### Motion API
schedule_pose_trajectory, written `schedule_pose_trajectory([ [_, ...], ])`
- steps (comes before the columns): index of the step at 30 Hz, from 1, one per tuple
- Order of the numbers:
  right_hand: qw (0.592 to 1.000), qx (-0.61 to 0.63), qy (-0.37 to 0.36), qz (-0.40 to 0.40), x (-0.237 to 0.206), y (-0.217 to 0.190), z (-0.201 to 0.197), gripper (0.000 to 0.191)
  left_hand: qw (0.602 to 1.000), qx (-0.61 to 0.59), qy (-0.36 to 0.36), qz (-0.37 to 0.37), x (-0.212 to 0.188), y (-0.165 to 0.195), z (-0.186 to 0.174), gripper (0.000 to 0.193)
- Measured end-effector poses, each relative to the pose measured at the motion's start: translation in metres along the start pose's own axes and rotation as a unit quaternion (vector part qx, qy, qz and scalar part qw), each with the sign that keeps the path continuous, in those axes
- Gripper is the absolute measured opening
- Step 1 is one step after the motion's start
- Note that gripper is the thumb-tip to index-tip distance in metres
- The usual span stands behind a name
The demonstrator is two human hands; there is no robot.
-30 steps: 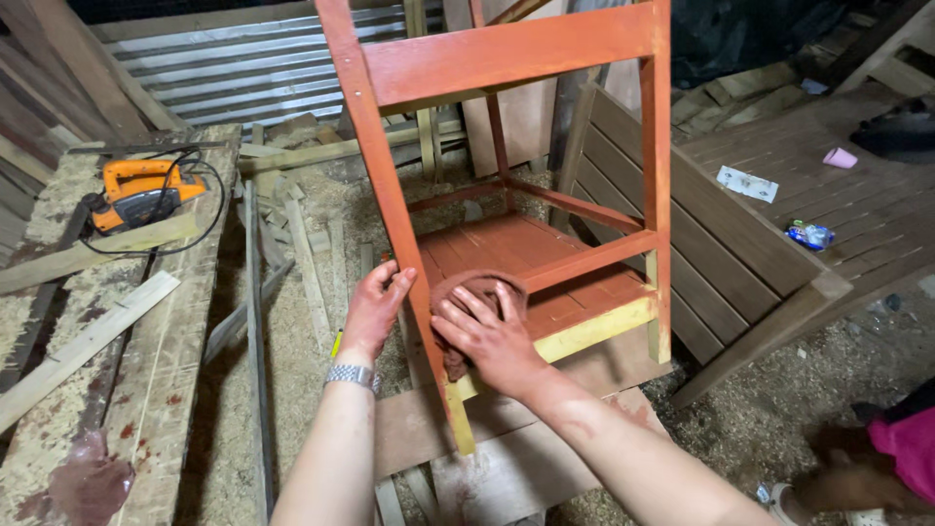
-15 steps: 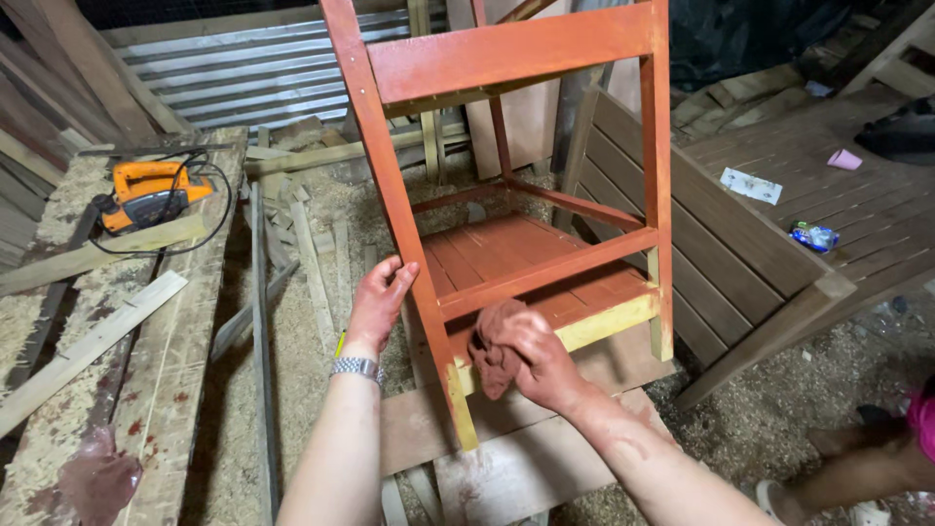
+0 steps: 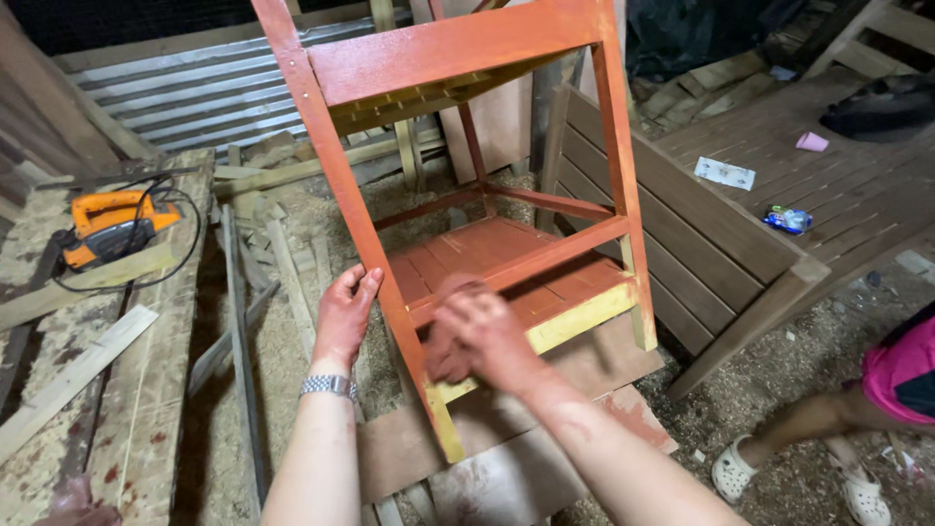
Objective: The person wipes a reddish stain or finish onto a wooden chair-style frame using a cloth, working over the rails, seat slats and legs, then rotates the piece to treat the top surfaces and edges of the upper shelf.
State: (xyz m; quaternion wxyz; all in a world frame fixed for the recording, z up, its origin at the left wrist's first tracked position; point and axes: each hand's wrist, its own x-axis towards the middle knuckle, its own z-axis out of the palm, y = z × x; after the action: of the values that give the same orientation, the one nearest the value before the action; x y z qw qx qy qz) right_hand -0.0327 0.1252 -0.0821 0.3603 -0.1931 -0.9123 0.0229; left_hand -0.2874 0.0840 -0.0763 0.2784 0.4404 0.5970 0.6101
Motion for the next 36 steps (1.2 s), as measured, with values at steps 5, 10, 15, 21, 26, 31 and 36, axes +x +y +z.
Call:
schedule_pose_trajectory([
  [5, 0.963, 0.097, 0.151, 0.203, -0.036, 0.097, -0.032, 0.027, 1.000, -0.016, 0.002, -0.006, 0.003, 0.012, 0.005, 0.042],
  [10, 0.888, -0.009, 0.310, 0.340, -0.074, 0.171, -0.079, 0.042, 0.998, 0.063, 0.011, -0.019, 0.002, 0.004, -0.005, 0.053],
  [15, 0.883, 0.099, 0.342, 0.308, -0.068, 0.096, -0.057, 0.031, 0.994, 0.105, 0.042, 0.000, 0.009, -0.020, -0.013, 0.063],
  [21, 0.962, 0.057, 0.032, 0.266, 0.003, -0.063, 0.044, 0.085, 0.996, 0.055, 0.064, 0.018, 0.007, -0.030, -0.009, 0.054],
  [26, 0.950, -0.005, 0.066, 0.304, 0.007, -0.033, 0.062, 0.086, 0.991, 0.101, 0.086, 0.007, 0.002, -0.027, -0.006, 0.039],
  [31, 0.915, -0.114, 0.234, 0.309, -0.018, 0.091, 0.041, 0.071, 0.998, -0.044, 0.050, 0.015, 0.004, -0.026, 0.002, 0.033],
  [36, 0.917, -0.133, 0.255, 0.277, -0.069, 0.191, -0.037, 0.059, 0.998, -0.015, 0.066, 0.012, -0.001, -0.019, 0.003, 0.033],
])
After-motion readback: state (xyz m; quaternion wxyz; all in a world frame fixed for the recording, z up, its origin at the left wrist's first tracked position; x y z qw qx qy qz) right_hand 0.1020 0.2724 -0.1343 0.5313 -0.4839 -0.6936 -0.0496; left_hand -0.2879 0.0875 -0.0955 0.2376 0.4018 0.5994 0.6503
